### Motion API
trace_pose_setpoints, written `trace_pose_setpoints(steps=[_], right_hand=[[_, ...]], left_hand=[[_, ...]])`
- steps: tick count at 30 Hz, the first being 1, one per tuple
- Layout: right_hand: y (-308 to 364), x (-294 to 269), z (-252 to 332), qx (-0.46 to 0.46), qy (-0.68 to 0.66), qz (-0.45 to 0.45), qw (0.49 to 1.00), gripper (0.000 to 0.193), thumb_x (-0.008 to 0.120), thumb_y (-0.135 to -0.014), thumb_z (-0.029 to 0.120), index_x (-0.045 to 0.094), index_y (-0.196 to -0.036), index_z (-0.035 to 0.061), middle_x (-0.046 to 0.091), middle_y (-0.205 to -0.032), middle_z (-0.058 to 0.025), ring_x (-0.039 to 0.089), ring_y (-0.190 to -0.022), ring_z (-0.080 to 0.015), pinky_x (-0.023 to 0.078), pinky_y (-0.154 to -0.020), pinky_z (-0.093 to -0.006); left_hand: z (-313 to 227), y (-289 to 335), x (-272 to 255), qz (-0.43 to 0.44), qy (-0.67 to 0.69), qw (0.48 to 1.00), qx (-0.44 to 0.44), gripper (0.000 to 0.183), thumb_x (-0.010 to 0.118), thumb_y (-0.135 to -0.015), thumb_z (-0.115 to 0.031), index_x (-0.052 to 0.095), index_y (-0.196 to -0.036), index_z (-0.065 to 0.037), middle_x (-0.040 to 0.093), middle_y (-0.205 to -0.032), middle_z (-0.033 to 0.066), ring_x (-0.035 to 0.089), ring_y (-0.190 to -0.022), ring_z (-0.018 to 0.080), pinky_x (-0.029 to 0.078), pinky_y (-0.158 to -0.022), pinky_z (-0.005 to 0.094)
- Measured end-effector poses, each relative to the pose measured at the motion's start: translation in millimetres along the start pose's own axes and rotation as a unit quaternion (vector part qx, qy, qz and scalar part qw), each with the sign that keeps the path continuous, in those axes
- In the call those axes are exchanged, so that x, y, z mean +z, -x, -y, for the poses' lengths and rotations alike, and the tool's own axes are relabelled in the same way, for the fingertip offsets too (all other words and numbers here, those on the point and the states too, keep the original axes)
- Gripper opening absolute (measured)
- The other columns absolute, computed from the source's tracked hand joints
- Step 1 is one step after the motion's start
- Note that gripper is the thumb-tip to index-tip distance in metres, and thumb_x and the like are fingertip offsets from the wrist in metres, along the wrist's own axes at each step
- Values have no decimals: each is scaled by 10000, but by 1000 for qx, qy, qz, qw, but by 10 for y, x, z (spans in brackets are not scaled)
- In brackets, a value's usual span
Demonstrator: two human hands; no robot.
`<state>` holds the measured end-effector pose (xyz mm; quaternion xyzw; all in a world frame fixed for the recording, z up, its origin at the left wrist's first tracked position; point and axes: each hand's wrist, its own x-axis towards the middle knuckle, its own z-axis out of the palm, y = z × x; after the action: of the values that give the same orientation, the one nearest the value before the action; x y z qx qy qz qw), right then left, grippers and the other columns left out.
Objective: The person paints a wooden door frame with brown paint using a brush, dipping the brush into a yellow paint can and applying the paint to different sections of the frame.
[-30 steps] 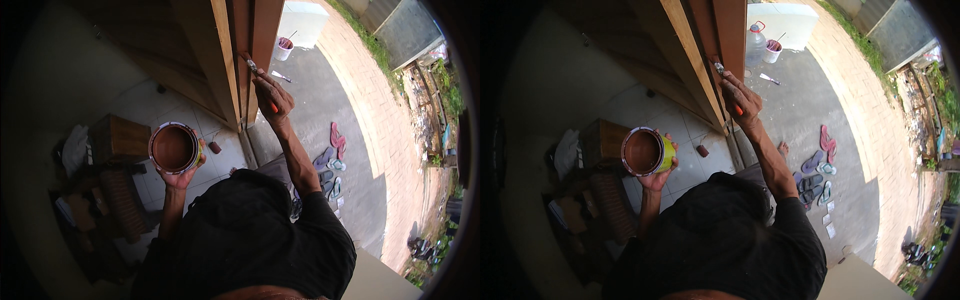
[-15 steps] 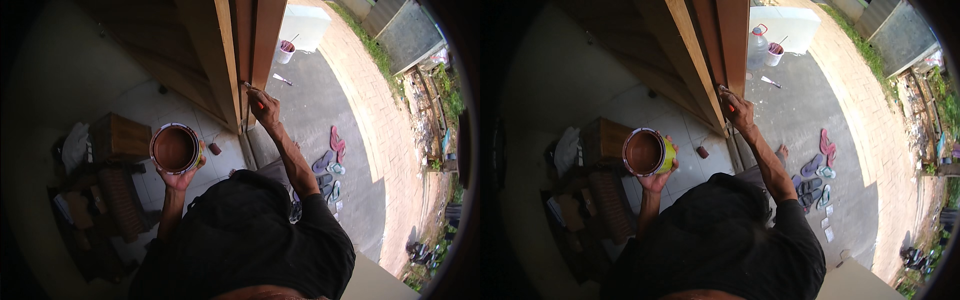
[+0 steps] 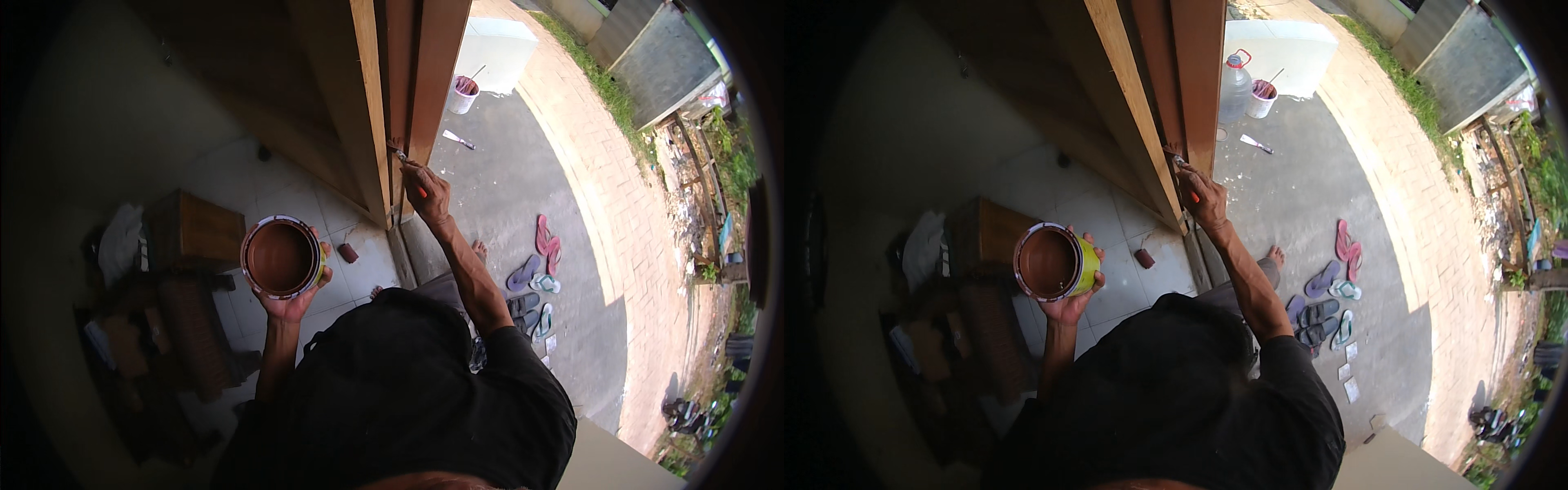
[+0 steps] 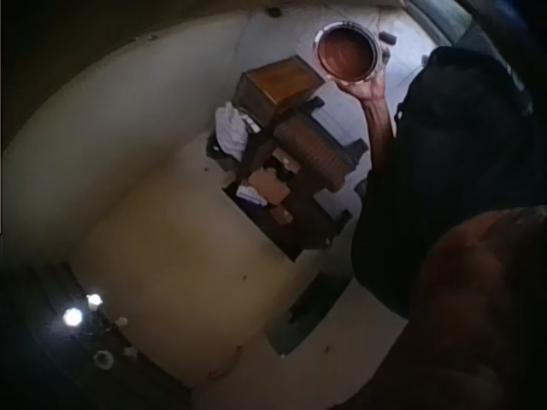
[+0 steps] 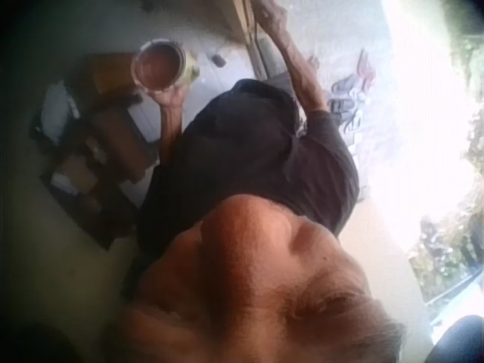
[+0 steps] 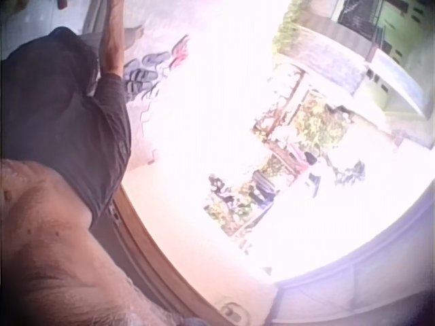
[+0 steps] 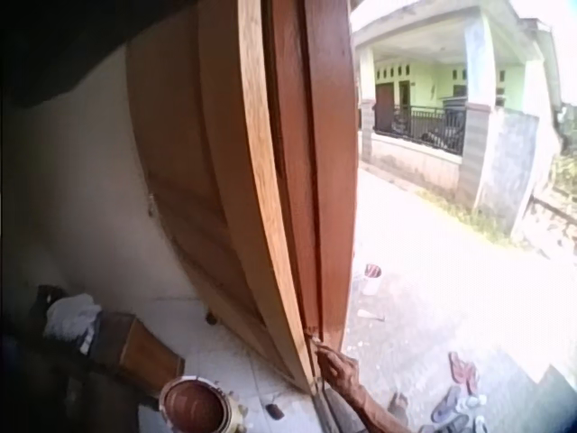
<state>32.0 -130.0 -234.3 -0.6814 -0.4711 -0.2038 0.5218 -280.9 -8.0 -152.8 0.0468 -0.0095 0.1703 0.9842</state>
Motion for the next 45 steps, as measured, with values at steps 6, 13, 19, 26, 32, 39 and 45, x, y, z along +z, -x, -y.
trace_pose_setpoints(steps=[6,13,19,26,32,39,45], right_hand=[[300,101,-242,46,28,39,998,235,746,-818,-7,721,-1030,91,768,-1071,-106,764,-886,-306,620,-715,-365],[-951,-422,542,-104,25,-133,985,203,816,-832,-46,761,-1021,1,791,-1031,-145,782,-974,-247,623,-818,-324],[-569,-267,391,-94,29,-94,991,225,802,-825,-59,754,-1035,5,783,-1047,-168,780,-987,-276,623,-811,-327],[646,192,-406,43,10,51,998,247,729,-835,-53,729,-1053,63,765,-1075,-131,766,-920,-312,618,-763,-364],[414,98,-341,33,9,22,999,248,735,-833,-44,729,-1058,60,765,-1090,-128,767,-923,-310,619,-765,-353],[-488,-278,383,-59,10,-117,991,228,811,-832,-43,759,-1048,7,779,-1063,-173,778,-986,-271,621,-802,-329],[-87,-16,26,-47,1,-54,997,297,715,-823,-98,741,-1094,20,757,-1153,-174,762,-1026,-316,623,-825,-359]], left_hand=[[-14,0,-27,8,-35,999,-5,1123,908,-688,-560,350,-1589,-187,354,-1546,136,328,-1419,363,449,-1071,601],[-36,23,-118,-7,-41,999,-1,1139,903,-692,-567,327,-1600,-189,347,-1558,141,325,-1417,378,451,-1064,604],[-1,21,-8,-7,-34,999,9,1085,854,-738,-596,337,-1591,-169,370,-1538,166,363,-1390,400,478,-1028,597],[17,18,79,18,-33,999,30,890,790,-843,-562,424,-1542,-150,387,-1554,219,393,-1382,460,485,-1035,626],[-17,53,0,23,-12,999,27,907,812,-828,-550,421,-1544,-156,368,-1570,218,357,-1406,459,463,-1064,632],[2,68,19,7,1,1000,31,977,840,-803,-536,376,-1568,-142,374,-1555,210,363,-1391,443,473,-1054,622],[31,73,111,22,-42,998,32,1045,873,-757,-546,359,-1571,-140,400,-1506,193,385,-1371,425,485,-1043,610]])
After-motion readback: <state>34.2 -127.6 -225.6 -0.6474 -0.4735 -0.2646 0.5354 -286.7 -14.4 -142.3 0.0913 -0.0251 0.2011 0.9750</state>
